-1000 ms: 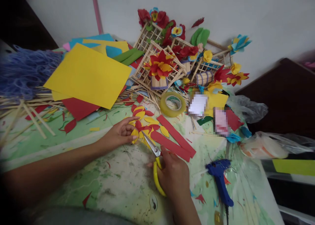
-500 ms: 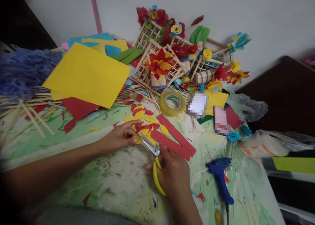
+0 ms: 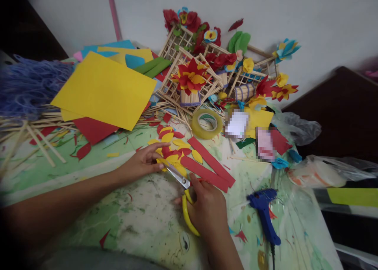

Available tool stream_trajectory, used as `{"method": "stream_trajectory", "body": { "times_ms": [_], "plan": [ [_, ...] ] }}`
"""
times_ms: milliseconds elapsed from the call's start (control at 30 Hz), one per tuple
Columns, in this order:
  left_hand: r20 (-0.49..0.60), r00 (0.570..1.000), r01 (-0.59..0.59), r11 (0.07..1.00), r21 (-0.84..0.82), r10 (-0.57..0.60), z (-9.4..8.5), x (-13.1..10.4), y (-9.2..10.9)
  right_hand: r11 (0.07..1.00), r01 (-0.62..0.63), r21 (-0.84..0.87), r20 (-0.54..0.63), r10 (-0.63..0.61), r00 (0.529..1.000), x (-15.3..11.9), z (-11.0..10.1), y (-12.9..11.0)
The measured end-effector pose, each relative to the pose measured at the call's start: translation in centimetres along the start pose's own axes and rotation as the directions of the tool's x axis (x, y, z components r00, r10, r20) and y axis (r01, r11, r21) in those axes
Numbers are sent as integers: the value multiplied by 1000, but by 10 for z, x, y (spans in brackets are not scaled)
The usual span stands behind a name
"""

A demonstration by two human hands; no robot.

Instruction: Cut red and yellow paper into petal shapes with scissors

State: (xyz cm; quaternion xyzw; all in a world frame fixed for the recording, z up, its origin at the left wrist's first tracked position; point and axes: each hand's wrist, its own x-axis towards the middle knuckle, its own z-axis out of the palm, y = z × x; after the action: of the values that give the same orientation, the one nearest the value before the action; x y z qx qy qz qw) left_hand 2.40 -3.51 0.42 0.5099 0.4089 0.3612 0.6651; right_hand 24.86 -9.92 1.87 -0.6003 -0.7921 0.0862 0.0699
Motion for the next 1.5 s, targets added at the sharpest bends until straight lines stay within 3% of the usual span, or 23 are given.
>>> {"method": "stream_trajectory", "body": {
  "times_ms": [733,1233,1500],
  "plan": [
    [42,999,35,995,-96,-31,-3,1,0,999,40,27,-11,-40,999,-1,2,2],
    [-63,998,-2,1000,19,3,-2,1,0,999,36,34,-29,-35,999,-4,5,5],
    [-10,1000,-6,999,33,7,-3,1,-3,1000,18,18,-16,-18,1000,-2,3,3]
  ]
}}
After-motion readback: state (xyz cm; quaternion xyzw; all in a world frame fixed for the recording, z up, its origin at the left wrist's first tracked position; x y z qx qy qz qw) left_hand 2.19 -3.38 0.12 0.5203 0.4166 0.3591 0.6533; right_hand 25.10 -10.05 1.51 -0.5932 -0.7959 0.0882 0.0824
